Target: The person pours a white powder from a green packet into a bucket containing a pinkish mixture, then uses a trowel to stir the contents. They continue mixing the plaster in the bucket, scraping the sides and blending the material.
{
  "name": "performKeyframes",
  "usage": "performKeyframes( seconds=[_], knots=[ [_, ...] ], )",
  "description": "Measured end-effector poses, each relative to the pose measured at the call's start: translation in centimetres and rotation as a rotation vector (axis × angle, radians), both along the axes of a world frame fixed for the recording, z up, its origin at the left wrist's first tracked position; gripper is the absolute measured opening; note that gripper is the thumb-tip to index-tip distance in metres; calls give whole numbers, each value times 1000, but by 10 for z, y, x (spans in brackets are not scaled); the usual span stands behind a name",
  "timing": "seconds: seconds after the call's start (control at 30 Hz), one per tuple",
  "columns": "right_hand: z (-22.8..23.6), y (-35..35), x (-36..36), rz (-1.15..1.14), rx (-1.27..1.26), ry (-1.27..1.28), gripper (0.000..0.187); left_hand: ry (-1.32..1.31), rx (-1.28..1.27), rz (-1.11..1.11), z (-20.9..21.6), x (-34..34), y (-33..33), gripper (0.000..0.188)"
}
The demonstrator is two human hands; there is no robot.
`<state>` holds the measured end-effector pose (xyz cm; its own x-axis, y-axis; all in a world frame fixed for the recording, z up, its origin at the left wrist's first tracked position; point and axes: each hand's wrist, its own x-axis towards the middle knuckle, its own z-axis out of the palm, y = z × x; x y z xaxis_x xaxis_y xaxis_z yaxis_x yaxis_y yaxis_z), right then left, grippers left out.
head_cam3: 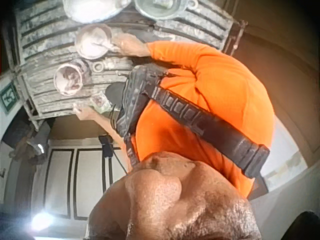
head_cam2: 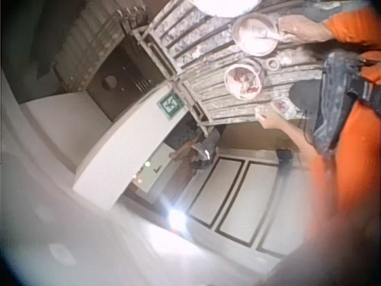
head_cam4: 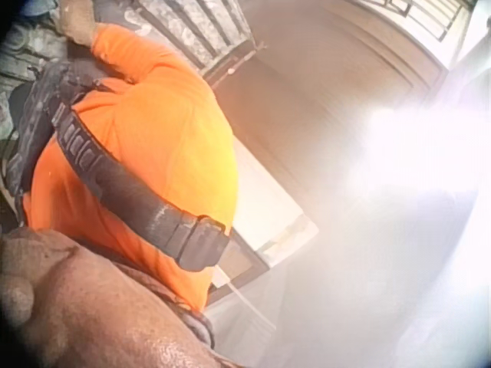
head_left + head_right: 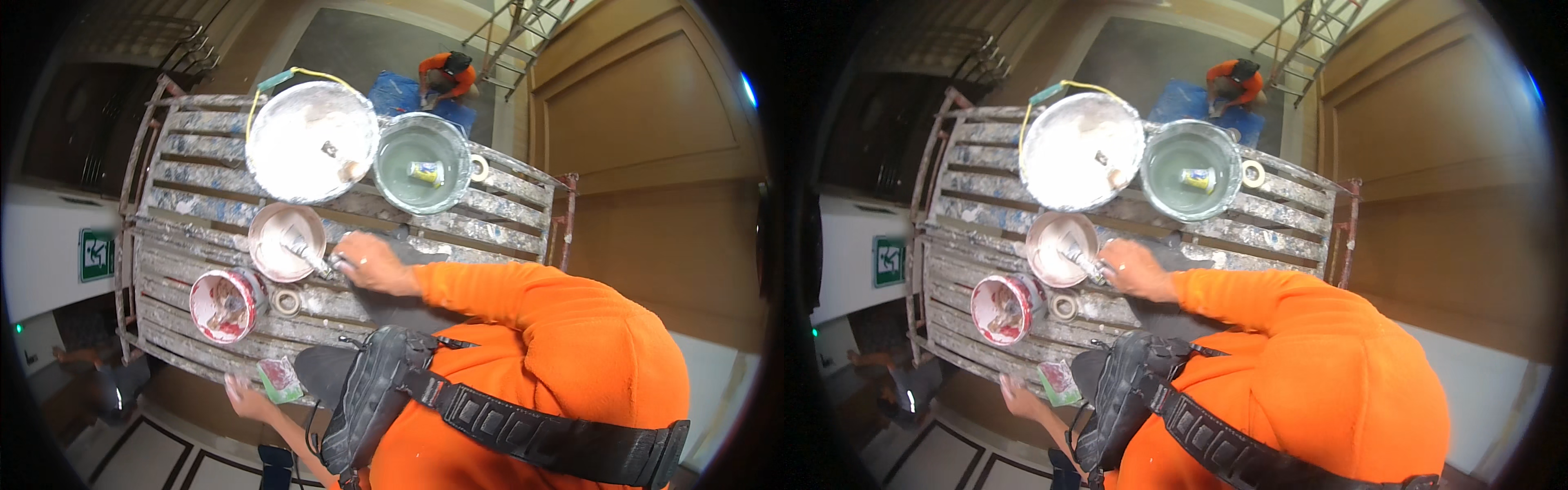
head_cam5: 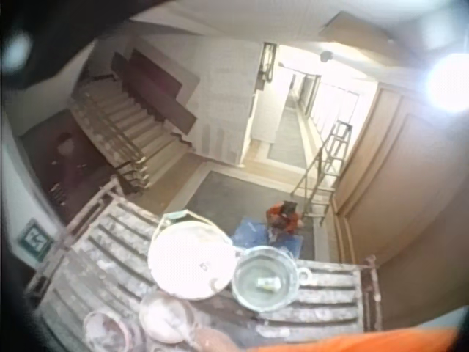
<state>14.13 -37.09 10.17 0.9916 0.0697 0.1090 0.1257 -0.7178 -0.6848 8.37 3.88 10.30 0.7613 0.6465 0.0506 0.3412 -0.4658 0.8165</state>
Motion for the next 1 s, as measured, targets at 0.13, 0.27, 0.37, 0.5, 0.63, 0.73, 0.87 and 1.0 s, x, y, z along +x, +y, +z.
performKeyframes(
  seconds=[0.13,0.27,0.37,0.5,0.63,0.73,0.87,1.0],
  knots=[
    [20,-116,12,-409,-215,2,19,324,-102,225,3,-75,-3,49],
    [-48,-231,42,-860,23,580,32,270,-351,228,-33,-104,-19,55],
    [-124,-281,57,-632,-105,678,31,167,-665,93,-36,-97,-41,58],
    [-193,-269,75,-468,-507,596,26,181,-1218,-13,-19,-87,-70,63],
    [-202,-286,70,-868,-246,653,22,311,-1370,-222,-91,-97,-54,63],
    [-142,-204,87,-1069,144,602,24,338,-1285,-272,-85,-97,-17,62],
    [-118,-199,68,-1055,29,541,25,416,-1126,-301,-104,-31,-53,61],
    [-136,-210,57,-839,-142,315,24,388,-1105,-191,-148,56,-83,49]
  ],
)
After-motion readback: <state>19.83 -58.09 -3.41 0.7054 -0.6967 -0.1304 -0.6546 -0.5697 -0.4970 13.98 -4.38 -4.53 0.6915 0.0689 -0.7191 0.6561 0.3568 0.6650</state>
